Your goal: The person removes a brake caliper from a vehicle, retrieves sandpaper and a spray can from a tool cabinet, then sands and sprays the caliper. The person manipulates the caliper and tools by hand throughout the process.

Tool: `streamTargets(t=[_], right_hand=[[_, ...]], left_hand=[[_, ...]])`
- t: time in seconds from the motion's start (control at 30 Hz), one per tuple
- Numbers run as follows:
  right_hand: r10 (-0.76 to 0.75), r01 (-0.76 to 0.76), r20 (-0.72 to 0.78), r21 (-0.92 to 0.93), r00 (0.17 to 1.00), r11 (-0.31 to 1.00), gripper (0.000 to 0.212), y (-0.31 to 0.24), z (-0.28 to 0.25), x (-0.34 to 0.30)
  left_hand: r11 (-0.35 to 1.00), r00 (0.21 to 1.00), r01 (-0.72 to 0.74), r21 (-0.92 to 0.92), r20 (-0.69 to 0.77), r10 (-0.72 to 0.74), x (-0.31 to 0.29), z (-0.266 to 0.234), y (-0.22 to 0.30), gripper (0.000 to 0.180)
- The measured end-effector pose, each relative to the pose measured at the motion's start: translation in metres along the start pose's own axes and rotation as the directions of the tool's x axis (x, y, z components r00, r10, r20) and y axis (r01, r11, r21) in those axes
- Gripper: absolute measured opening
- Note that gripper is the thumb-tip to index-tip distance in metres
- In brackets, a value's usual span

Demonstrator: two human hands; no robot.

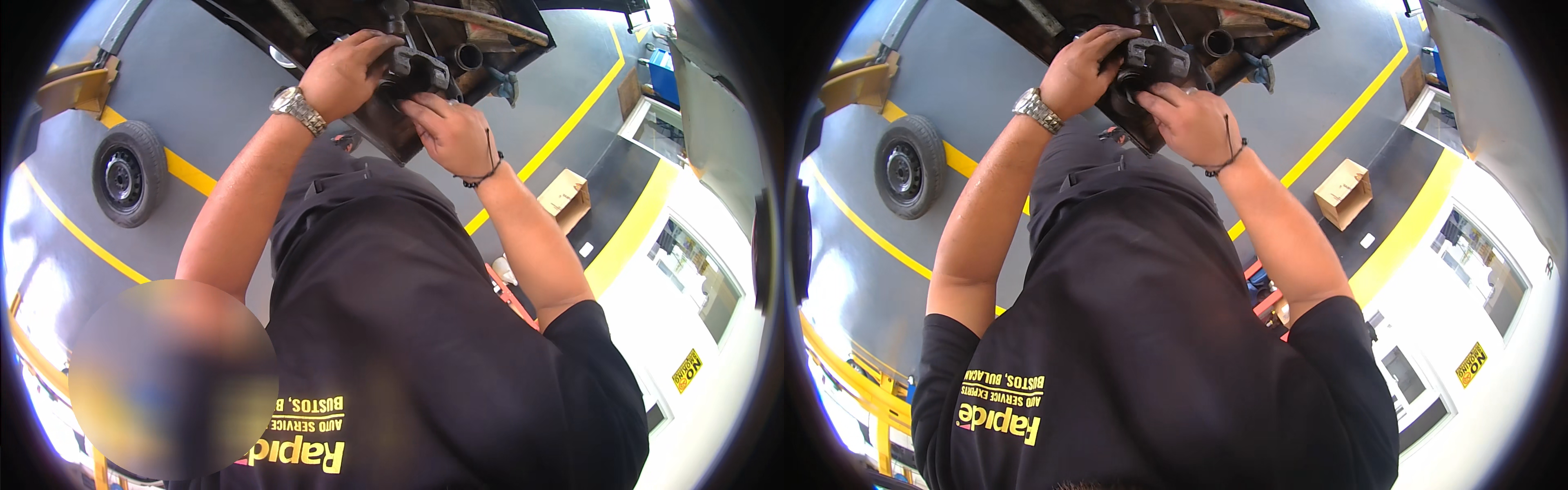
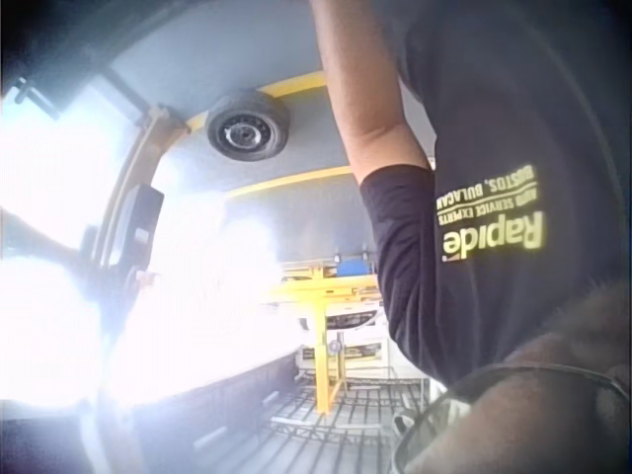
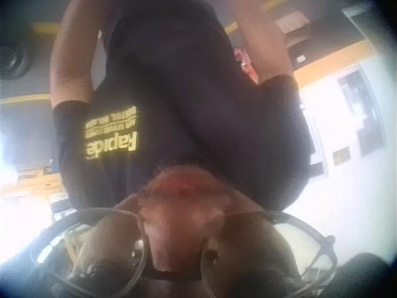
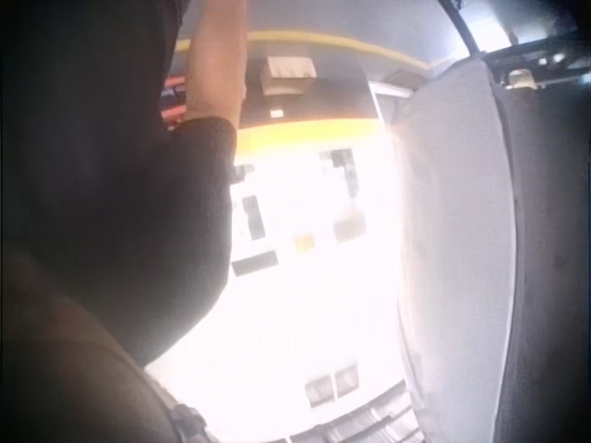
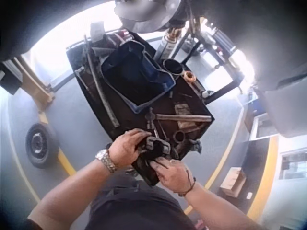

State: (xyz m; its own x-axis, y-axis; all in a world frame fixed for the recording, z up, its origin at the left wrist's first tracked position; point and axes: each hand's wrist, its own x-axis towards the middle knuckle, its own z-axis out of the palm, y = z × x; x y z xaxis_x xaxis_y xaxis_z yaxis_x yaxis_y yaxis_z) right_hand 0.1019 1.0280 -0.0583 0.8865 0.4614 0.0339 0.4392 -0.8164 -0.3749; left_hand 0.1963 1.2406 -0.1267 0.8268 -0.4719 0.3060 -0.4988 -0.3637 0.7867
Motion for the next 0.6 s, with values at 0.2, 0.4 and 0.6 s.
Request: streamTargets(t=[0.2,0.4,0.6], right_hand=[[0.071,-0.01,-0.277,0.216,0.958,0.976,0.023,0.009,-0.022,-0.025],[0.456,-0.306,0.134,0.894,0.88,0.328,0.023,0.035,-0.016,-0.024],[0.588,-0.412,0.132,0.832,0.798,0.372,0.027,0.007,-0.004,-0.013]], left_hand=[[0.998,0.971,-0.056,-0.018,0.234,0.059,0.036,-0.01,0.01,0.041],[0.998,0.83,-0.056,-0.016,0.554,0.055,0.079,0.006,0.01,0.047],[0.983,0.963,-0.128,-0.133,0.22,0.155,0.042,-0.022,0.015,0.059]])
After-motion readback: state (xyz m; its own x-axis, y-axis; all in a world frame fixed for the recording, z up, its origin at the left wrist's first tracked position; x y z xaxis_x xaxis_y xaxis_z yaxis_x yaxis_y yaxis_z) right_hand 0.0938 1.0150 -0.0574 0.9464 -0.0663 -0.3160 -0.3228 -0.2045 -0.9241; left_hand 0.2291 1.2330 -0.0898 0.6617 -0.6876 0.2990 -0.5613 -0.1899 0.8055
